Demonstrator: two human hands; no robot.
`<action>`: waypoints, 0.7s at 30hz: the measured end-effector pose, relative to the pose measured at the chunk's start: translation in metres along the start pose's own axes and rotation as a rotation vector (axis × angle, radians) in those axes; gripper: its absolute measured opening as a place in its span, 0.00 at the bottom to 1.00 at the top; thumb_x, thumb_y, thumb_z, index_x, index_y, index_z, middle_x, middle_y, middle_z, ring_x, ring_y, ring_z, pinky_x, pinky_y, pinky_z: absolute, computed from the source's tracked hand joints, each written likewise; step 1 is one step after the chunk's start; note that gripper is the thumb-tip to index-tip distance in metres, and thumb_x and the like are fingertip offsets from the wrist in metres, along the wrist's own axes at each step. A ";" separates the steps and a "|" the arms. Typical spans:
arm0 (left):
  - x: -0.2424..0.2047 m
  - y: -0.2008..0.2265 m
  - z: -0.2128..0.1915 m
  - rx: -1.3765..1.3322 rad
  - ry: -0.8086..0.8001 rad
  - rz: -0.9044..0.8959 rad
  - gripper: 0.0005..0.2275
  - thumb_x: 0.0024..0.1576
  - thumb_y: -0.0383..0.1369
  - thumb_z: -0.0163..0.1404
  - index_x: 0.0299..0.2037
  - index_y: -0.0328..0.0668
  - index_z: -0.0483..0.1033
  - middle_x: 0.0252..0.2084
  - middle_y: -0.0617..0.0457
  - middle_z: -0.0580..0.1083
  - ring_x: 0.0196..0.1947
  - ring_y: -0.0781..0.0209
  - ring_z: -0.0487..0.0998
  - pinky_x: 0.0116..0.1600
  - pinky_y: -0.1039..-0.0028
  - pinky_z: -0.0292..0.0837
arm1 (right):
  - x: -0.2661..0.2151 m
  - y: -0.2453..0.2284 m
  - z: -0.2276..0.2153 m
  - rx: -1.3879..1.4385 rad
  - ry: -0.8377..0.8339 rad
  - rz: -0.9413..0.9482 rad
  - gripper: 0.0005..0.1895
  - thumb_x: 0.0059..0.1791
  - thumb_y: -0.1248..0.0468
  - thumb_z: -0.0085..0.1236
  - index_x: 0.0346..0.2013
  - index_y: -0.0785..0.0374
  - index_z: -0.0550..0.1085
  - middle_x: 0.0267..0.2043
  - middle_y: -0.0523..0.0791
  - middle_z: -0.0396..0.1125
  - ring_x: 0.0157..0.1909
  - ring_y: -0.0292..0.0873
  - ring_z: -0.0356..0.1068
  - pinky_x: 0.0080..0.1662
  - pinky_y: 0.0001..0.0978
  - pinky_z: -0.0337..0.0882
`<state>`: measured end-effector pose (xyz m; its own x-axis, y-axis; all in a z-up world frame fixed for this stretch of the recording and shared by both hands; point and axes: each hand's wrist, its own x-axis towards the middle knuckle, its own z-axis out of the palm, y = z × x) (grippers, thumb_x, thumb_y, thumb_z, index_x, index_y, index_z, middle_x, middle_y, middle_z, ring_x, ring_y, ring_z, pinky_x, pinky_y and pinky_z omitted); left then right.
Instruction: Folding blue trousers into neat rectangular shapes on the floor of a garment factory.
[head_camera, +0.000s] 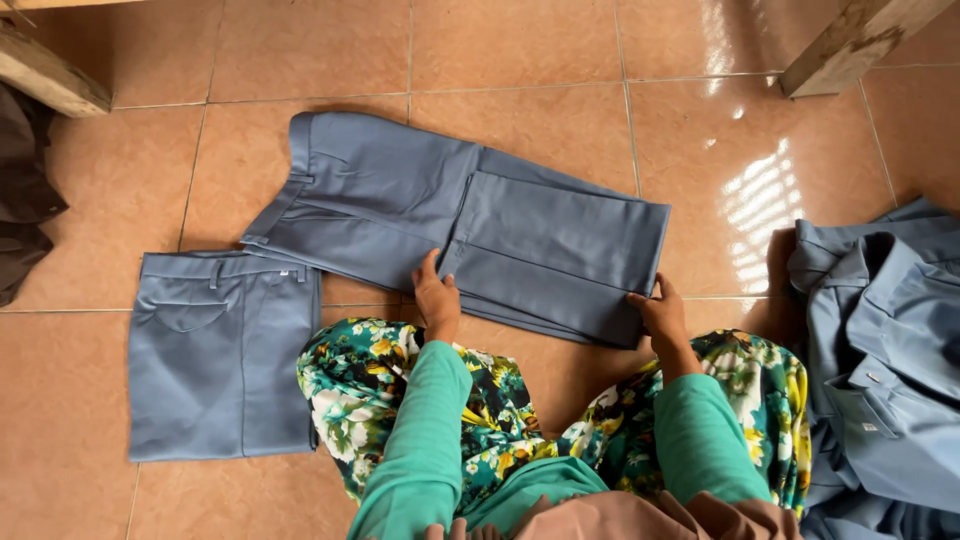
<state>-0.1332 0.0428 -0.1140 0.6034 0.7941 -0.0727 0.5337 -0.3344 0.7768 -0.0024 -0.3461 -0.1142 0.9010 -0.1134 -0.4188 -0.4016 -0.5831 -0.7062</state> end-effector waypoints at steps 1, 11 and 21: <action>-0.004 0.002 0.000 0.158 0.013 0.072 0.24 0.56 0.28 0.56 0.63 0.63 0.69 0.53 0.46 0.68 0.53 0.42 0.74 0.51 0.54 0.80 | -0.009 -0.008 -0.001 0.260 -0.063 0.073 0.39 0.44 0.59 0.68 0.68 0.56 0.66 0.43 0.53 0.73 0.40 0.54 0.75 0.38 0.54 0.77; -0.032 0.045 -0.017 -0.080 -0.116 -0.115 0.27 0.55 0.41 0.53 0.66 0.67 0.62 0.64 0.46 0.55 0.61 0.40 0.62 0.56 0.47 0.69 | -0.090 -0.094 0.005 0.428 -0.207 -0.014 0.36 0.46 0.62 0.66 0.68 0.59 0.65 0.39 0.51 0.71 0.32 0.49 0.74 0.35 0.46 0.77; -0.052 0.120 -0.021 -0.578 -0.319 -0.449 0.35 0.55 0.56 0.48 0.72 0.63 0.52 0.72 0.42 0.46 0.70 0.34 0.50 0.65 0.39 0.54 | -0.120 -0.174 0.002 0.303 -0.275 -0.198 0.36 0.49 0.60 0.64 0.70 0.61 0.63 0.35 0.50 0.71 0.27 0.47 0.74 0.33 0.40 0.76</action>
<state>-0.1130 -0.0283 -0.0041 0.5908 0.5781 -0.5628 0.4264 0.3685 0.8261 -0.0409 -0.2292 0.0572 0.9049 0.2182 -0.3655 -0.2923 -0.3057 -0.9062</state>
